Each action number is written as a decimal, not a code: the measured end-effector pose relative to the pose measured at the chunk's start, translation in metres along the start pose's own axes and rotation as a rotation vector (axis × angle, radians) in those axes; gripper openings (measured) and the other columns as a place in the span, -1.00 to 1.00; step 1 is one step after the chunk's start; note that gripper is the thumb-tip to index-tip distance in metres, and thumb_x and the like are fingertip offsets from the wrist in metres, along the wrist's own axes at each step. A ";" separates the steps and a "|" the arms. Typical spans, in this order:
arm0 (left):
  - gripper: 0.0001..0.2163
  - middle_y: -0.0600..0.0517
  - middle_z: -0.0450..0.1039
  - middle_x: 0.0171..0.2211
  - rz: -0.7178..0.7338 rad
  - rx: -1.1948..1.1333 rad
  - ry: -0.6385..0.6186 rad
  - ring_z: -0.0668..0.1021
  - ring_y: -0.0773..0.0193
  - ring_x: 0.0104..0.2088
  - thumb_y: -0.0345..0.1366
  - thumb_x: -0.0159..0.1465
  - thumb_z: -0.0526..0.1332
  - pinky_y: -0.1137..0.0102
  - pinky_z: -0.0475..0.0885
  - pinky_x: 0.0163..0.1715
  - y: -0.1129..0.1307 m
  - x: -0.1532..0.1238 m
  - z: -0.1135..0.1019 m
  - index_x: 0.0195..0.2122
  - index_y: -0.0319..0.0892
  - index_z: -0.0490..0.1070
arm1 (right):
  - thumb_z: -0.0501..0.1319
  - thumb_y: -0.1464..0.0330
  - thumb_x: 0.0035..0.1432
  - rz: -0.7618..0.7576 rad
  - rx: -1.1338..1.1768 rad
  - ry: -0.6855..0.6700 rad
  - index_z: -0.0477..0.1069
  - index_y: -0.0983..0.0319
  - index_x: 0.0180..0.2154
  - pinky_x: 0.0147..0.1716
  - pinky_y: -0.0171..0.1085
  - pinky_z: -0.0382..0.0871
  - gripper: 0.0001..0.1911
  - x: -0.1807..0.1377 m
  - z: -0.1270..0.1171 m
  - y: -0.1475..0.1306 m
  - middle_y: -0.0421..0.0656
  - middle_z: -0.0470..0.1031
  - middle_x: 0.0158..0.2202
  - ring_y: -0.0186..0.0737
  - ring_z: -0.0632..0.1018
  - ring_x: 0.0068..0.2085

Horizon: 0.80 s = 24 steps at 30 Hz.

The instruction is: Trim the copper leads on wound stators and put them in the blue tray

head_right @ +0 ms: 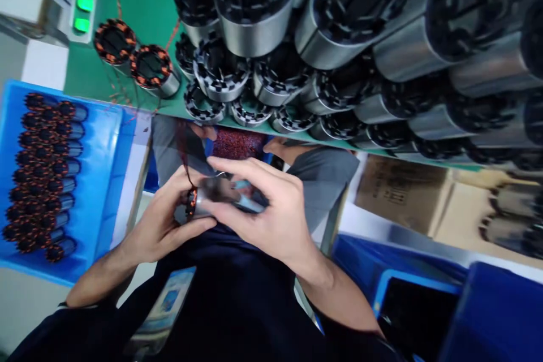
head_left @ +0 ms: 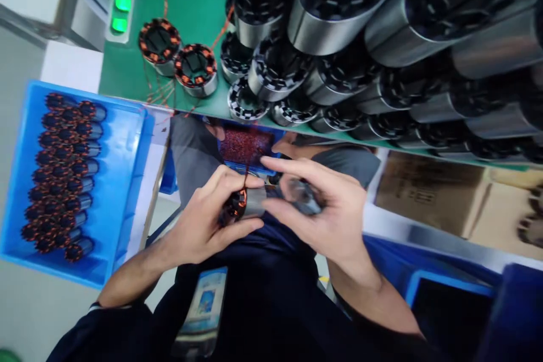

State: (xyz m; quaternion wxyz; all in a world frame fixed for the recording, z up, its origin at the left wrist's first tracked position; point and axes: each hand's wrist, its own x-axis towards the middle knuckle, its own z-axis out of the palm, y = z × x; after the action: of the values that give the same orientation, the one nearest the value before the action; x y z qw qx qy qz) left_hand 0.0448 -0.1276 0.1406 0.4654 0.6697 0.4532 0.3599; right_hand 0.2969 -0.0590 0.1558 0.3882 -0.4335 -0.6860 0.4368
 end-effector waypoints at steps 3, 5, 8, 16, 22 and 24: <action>-0.59 -0.02 0.59 0.17 0.008 0.135 -0.065 0.70 0.18 0.12 -0.04 0.68 0.54 0.36 0.69 0.08 0.002 0.009 0.007 0.43 0.05 0.55 | 0.67 0.33 0.43 -0.084 0.042 -0.039 0.84 0.05 -0.03 -0.35 -0.22 0.59 -0.86 0.005 -0.001 -0.001 -0.23 0.80 -0.24 -0.21 0.65 -0.36; -0.60 -0.03 0.58 0.14 0.022 0.164 -0.081 0.69 0.16 0.11 0.01 0.71 0.49 0.33 0.71 0.03 0.005 0.012 0.009 0.43 0.04 0.52 | 0.65 0.38 0.43 -0.136 0.079 0.004 0.78 0.05 -0.15 -0.34 -0.19 0.59 -0.87 0.000 0.001 0.007 -0.22 0.80 -0.27 -0.17 0.68 -0.34; -0.56 -0.07 0.57 0.17 0.045 0.130 -0.060 0.68 0.11 0.13 -0.01 0.72 0.48 0.27 0.73 -0.01 0.005 0.013 0.016 0.51 0.07 0.46 | 0.60 0.34 0.47 -0.136 0.098 0.174 0.70 0.03 -0.23 -0.26 -0.06 0.67 -0.82 -0.014 0.009 0.020 -0.18 0.79 -0.28 -0.06 0.71 -0.32; -0.45 -0.11 0.49 0.32 0.064 -0.218 0.104 0.55 0.02 0.37 -0.24 0.64 0.56 0.10 0.59 0.36 -0.004 0.011 0.055 0.54 0.15 0.42 | 0.52 -0.06 0.54 0.077 0.045 0.358 0.78 -0.01 -0.16 -0.27 0.05 0.70 -0.69 -0.037 0.017 0.023 -0.14 0.61 -0.38 0.00 0.64 -0.35; -0.88 -0.07 0.34 0.33 -0.126 -0.716 0.139 0.52 0.15 0.16 -0.09 0.84 0.23 0.27 0.61 0.12 -0.005 0.014 0.065 0.27 0.08 0.39 | 0.58 0.16 0.52 0.037 0.078 0.228 0.81 0.00 -0.16 -0.27 0.00 0.71 -0.87 -0.033 0.014 0.009 -0.15 0.69 -0.33 -0.03 0.66 -0.34; -0.89 -0.04 0.33 0.29 -0.173 -0.740 0.218 0.51 0.25 -0.06 -0.11 0.82 0.26 0.35 0.59 -0.12 -0.004 0.018 0.067 0.21 0.08 0.35 | 0.56 0.17 0.54 0.099 0.025 0.178 0.82 -0.01 -0.04 -0.20 0.00 0.76 -0.92 -0.035 0.009 0.006 -0.15 0.75 -0.23 -0.02 0.70 -0.28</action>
State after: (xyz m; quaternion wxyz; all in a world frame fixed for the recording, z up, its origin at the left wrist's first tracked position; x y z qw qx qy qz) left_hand 0.1099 -0.1303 0.1173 0.6531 0.3737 0.3943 0.5275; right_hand 0.3014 -0.0924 0.1420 0.4308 -0.4991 -0.6210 0.4239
